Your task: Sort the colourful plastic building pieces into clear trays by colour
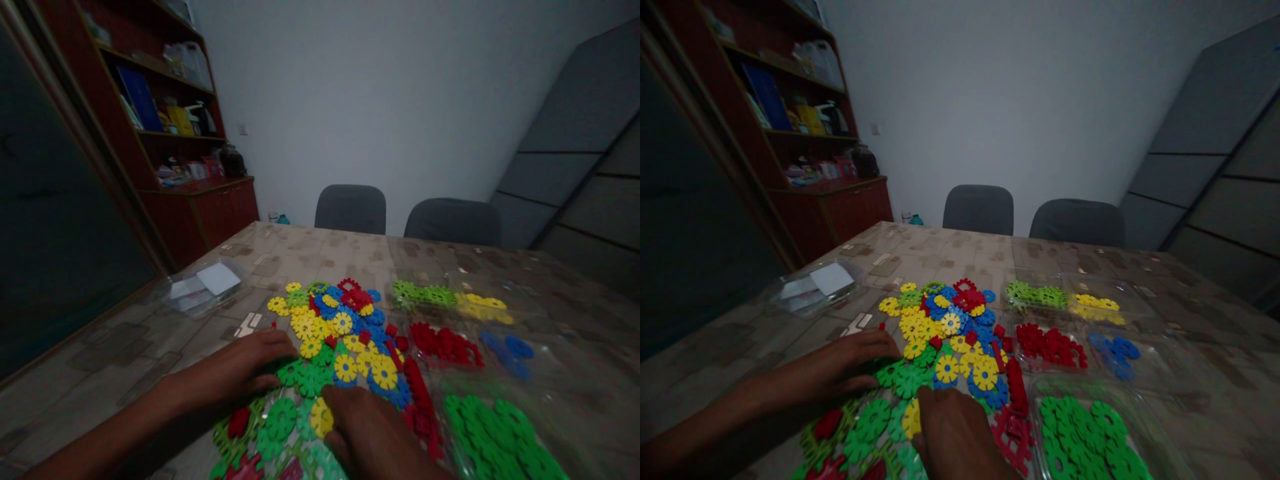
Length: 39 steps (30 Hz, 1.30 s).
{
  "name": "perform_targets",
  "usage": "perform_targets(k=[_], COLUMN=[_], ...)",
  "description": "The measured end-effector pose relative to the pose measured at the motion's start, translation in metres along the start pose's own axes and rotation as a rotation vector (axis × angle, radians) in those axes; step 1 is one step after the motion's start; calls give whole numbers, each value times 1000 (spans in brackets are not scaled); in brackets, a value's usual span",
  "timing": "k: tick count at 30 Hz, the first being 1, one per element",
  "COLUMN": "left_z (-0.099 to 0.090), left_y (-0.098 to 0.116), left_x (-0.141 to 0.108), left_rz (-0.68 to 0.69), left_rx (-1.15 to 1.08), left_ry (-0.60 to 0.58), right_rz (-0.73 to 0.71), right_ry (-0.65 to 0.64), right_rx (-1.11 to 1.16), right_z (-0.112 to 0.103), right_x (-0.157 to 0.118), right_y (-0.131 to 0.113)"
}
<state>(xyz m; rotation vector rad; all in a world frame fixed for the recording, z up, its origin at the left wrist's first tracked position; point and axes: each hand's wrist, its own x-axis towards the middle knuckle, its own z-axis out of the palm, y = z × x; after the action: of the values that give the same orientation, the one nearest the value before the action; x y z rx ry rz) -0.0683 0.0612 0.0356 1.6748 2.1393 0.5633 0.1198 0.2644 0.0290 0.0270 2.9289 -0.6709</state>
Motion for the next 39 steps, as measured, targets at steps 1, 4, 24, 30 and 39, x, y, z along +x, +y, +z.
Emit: perform_targets(k=[1, 4, 24, 30, 39], left_z=[-1, -2, 3, 1, 1], left_y=[1, 3, -9, -5, -6], left_x=[0, 2, 1, 1, 1], left_rz=[-2, 18, 46, 58, 30], left_rx=[4, 4, -3, 18, -17], left_ry=[-4, 13, 24, 41, 28], right_rz=[53, 79, 381, 613, 564], right_ry=[-41, -51, 659, 784, 808], right_rx=[-30, -27, 21, 50, 149], right_z=[2, 5, -142, -179, -172], right_x=[2, 4, -14, -19, -32], right_y=[-1, 1, 124, 206, 233])
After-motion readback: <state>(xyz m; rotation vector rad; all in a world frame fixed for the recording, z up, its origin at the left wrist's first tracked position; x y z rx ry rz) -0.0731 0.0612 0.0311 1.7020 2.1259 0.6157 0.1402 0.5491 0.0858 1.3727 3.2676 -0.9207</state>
